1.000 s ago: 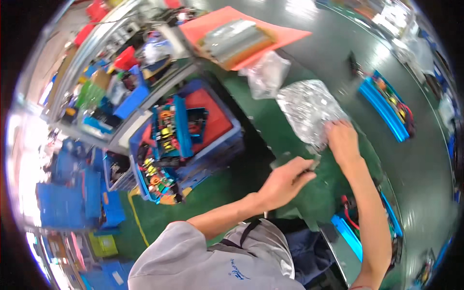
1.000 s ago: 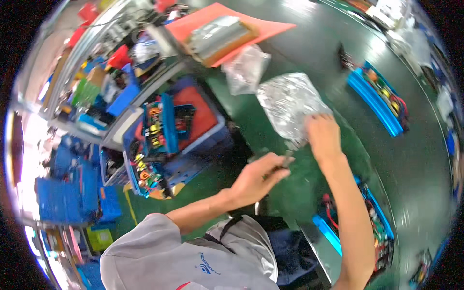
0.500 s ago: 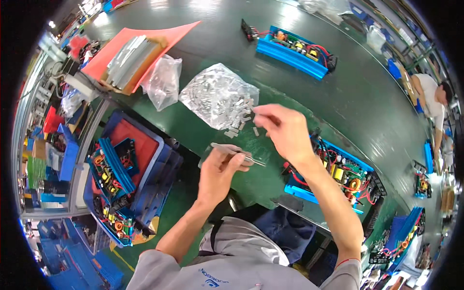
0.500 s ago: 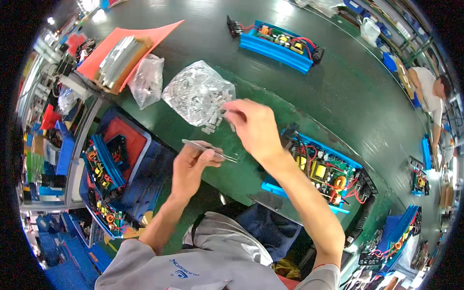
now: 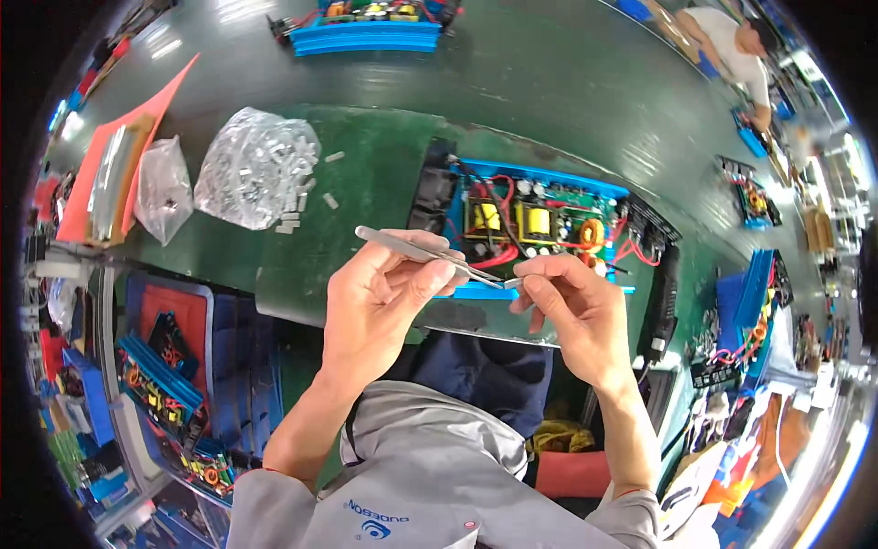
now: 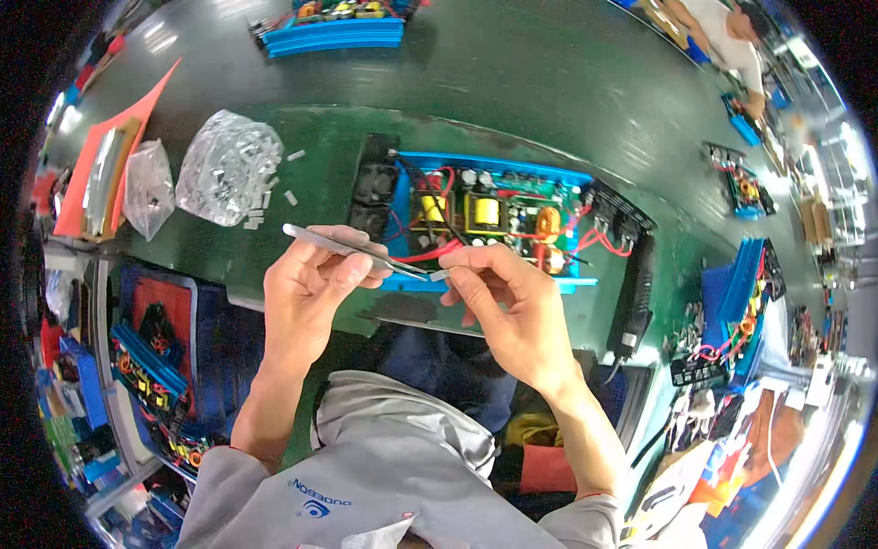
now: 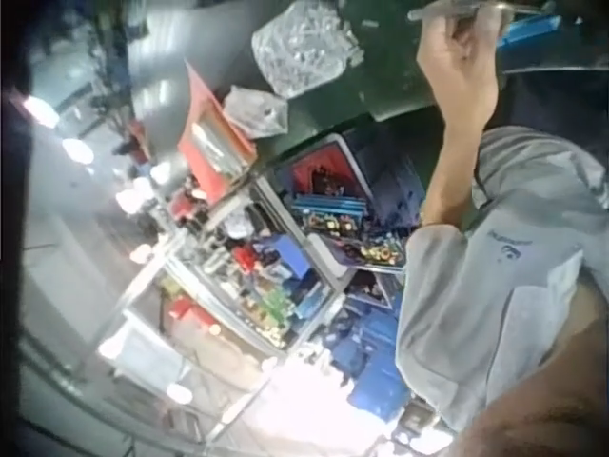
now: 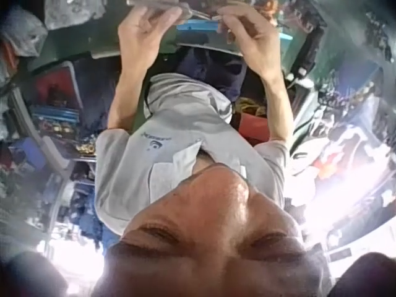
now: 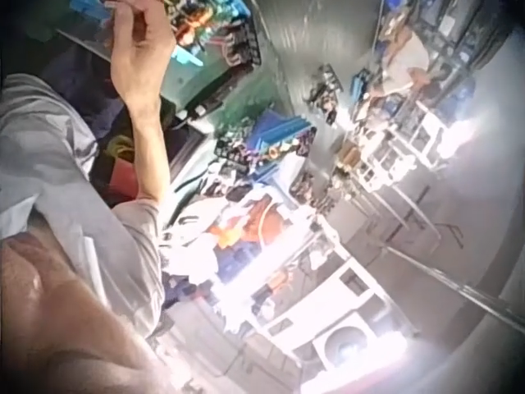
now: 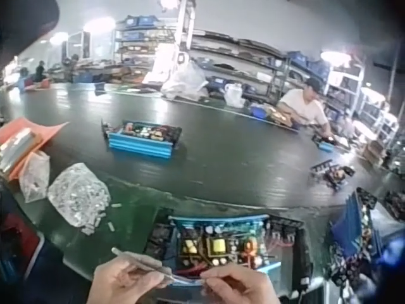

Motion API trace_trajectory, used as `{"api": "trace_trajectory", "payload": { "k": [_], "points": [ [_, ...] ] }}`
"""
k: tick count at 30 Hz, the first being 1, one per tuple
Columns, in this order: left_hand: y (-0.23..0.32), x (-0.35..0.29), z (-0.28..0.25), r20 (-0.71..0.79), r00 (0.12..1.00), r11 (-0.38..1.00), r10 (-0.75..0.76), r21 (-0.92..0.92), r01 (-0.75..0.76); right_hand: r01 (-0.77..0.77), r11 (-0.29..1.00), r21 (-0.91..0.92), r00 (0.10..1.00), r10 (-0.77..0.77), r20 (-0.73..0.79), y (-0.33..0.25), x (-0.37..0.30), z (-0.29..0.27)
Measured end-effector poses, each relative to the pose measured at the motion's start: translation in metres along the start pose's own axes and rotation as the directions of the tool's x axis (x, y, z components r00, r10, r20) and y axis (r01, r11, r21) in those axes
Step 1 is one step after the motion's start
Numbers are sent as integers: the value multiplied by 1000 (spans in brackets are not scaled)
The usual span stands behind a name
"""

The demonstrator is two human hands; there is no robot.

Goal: Assembling and securing components inside an electronic device using a powered screwdriver.

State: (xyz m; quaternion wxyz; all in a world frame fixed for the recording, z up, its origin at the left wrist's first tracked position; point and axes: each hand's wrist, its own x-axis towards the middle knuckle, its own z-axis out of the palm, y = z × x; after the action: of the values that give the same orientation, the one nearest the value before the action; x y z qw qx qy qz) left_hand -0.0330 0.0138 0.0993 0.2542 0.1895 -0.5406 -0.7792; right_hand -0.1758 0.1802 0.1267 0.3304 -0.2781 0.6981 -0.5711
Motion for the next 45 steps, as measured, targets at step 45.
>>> {"api": "trace_trajectory", "payload": {
  "k": [45],
  "points": [
    [-77,31,76,434,836,359,335,762,-539,-123,958,257,914,211,-348,156,-180,27]
  ]
}}
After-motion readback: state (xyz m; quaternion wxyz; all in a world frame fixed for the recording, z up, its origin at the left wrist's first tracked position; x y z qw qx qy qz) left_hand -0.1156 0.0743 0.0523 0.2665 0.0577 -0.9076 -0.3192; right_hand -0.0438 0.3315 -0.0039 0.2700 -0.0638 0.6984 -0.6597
